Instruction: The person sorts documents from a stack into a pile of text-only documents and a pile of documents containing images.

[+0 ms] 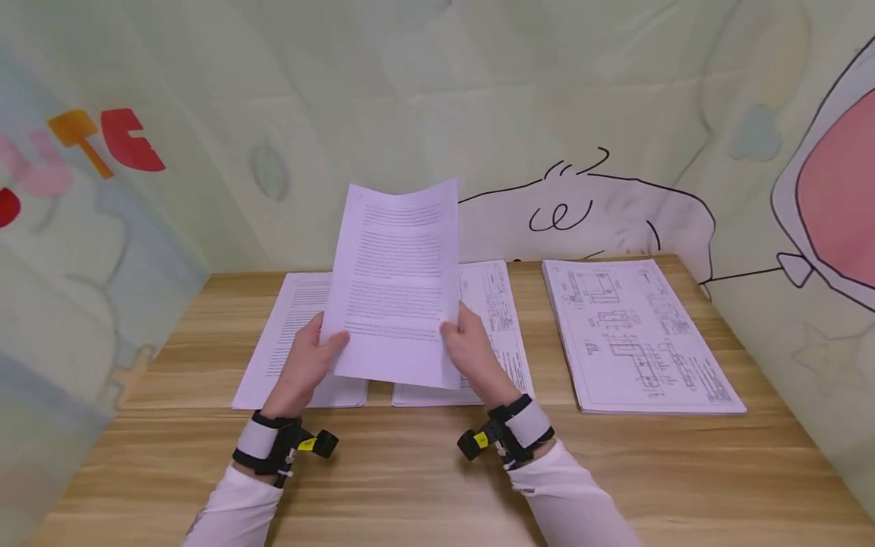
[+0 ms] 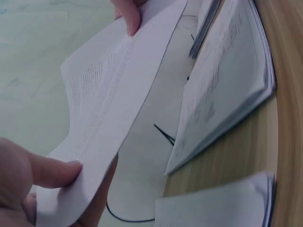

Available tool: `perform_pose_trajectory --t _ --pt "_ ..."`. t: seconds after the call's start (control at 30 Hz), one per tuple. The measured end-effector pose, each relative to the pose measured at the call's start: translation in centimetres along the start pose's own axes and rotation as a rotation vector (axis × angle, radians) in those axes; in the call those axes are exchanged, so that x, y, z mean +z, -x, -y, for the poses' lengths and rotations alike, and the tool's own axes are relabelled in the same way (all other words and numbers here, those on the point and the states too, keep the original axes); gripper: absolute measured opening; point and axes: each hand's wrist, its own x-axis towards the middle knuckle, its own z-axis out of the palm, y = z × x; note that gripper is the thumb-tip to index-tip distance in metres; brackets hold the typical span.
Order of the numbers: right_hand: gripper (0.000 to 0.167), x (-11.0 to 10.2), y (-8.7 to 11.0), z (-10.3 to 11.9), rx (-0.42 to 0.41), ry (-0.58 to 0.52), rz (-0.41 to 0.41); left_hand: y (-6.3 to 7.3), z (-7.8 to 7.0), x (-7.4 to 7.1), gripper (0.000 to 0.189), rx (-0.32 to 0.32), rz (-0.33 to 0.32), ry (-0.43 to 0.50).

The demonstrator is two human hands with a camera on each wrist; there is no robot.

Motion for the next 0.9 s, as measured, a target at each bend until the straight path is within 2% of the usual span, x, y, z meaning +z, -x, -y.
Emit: perform_pose_trajectory --t 0.13,0.27,0.37,0.53,0.73,0.9 --pt "0.052 2.3 -1.0 -0.4 0.024 0.049 0.046 -0.4 1.0 -2.2 0.037 -0.049 0.002 -0.111" --pt "0.056 4.4 -1.8 -0.5 0.029 0.096 0.058 -0.9 1.8 -4.3 0.040 -0.072 0.014 -0.172" --pt "0.054 5.8 -2.3 -0.6 -0.014 0.179 0.047 -1.2 2.6 -5.7 0.042 -0.093 0.027 -0.194" --pt "0.041 8.0 -2.9 -1.1 -0.070 0.333 0.013 -1.4 3.9 -8.0 0.049 -0.140 0.033 -0.233" --pt "0.036 10.1 -3.2 -1.3 -0.088 0.357 0.025 -1.2 4.8 -10.3 0.056 -0.201 0.021 -0.302" --pt "0.039 11.2 -3.3 -1.3 -0.095 0.381 0.090 -0.9 5.4 -11.2 0.050 -0.219 0.023 -0.367"
